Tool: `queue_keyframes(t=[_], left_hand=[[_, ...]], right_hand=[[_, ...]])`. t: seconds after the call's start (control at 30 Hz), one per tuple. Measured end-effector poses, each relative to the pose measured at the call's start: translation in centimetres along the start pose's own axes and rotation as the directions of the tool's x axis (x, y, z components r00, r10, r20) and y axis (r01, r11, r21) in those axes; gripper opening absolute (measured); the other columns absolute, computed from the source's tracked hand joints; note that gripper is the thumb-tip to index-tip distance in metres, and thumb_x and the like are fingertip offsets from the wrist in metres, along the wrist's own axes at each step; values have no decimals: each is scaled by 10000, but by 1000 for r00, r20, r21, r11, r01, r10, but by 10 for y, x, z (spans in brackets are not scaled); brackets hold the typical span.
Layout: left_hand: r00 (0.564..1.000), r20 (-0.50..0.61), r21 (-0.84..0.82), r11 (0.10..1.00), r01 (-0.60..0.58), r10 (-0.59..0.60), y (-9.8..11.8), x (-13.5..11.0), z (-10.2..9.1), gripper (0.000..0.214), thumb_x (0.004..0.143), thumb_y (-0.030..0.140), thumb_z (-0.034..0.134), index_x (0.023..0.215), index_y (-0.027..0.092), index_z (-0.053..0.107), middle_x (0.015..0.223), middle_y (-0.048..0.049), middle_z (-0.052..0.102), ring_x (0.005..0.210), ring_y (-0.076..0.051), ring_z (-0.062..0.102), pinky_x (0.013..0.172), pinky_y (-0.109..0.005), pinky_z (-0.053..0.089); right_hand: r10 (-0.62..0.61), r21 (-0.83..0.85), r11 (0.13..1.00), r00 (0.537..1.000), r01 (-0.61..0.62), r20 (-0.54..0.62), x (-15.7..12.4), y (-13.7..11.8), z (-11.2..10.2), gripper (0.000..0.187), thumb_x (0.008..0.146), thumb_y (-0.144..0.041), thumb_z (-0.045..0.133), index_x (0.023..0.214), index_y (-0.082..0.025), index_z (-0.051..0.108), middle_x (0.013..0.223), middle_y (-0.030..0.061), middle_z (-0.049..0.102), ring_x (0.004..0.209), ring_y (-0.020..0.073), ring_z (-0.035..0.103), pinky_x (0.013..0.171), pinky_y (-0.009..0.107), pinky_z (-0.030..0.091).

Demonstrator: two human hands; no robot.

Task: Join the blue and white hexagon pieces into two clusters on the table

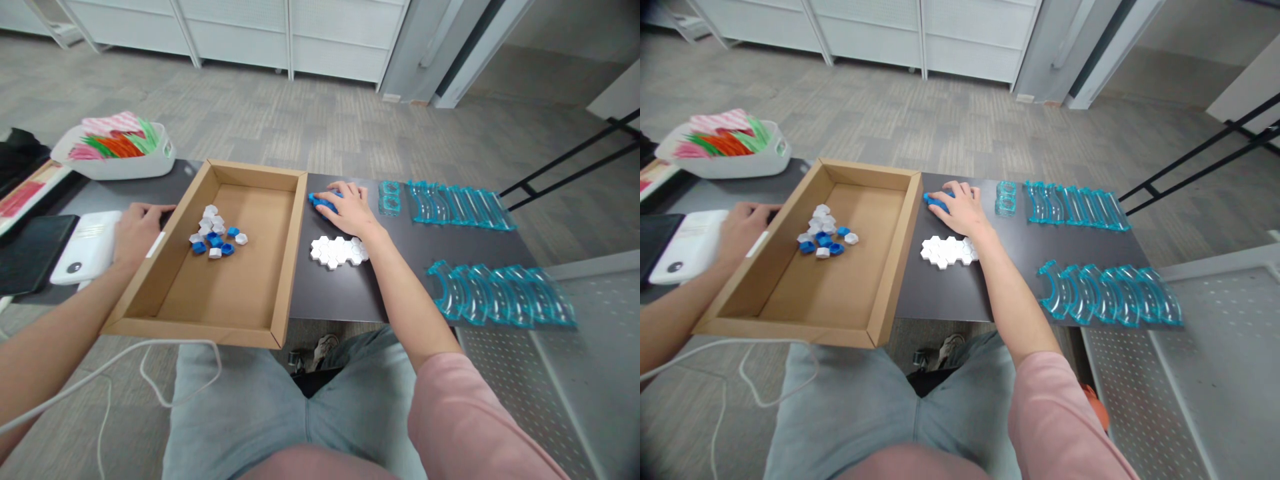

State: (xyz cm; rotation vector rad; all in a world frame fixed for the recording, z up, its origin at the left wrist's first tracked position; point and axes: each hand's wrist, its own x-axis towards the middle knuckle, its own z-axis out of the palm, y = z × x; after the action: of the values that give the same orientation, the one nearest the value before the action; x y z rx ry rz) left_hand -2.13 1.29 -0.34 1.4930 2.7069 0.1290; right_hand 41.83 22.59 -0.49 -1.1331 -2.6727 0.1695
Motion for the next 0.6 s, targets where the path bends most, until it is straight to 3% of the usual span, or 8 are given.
queue_keyframes(t=[0.37, 0.47, 0.6], left_hand=[[1000, -20, -26, 1000, 1, -2, -1, 1, 1, 716, 1112, 392, 420, 1724, 135, 686, 1549, -248, 641, 1482, -426, 575, 1296, -528, 491], [1000, -19, -34, 999, -7, 6, -3, 2, 0, 705, 1120, 398, 433, 1725, 145, 690, 1535, -246, 643, 1470, -432, 581, 1287, -537, 492], [1000, -1, -26, 1000, 3, -3, -2, 2, -1, 716, 1131, 399, 418, 1752, 141, 665, 1573, -257, 621, 1523, -441, 565, 1311, -545, 474]], right_hand=[[-4, 47, 999, 1000, 5, -22, 0, 4, -2, 558, 1270, -601, 462, 1674, -387, 782, 1698, 153, 671, 1517, 448, 534, 1267, 652, 371], [34, 33, 999, 997, -31, -73, -2, 14, -7, 564, 1254, -586, 490, 1689, -355, 765, 1668, 178, 681, 1493, 472, 553, 1239, 663, 390], [103, 4, 995, 989, -103, -103, -7, 38, -13, 475, 1227, -530, 542, 1532, -349, 858, 1576, 179, 706, 1431, 475, 595, 1204, 672, 397]])
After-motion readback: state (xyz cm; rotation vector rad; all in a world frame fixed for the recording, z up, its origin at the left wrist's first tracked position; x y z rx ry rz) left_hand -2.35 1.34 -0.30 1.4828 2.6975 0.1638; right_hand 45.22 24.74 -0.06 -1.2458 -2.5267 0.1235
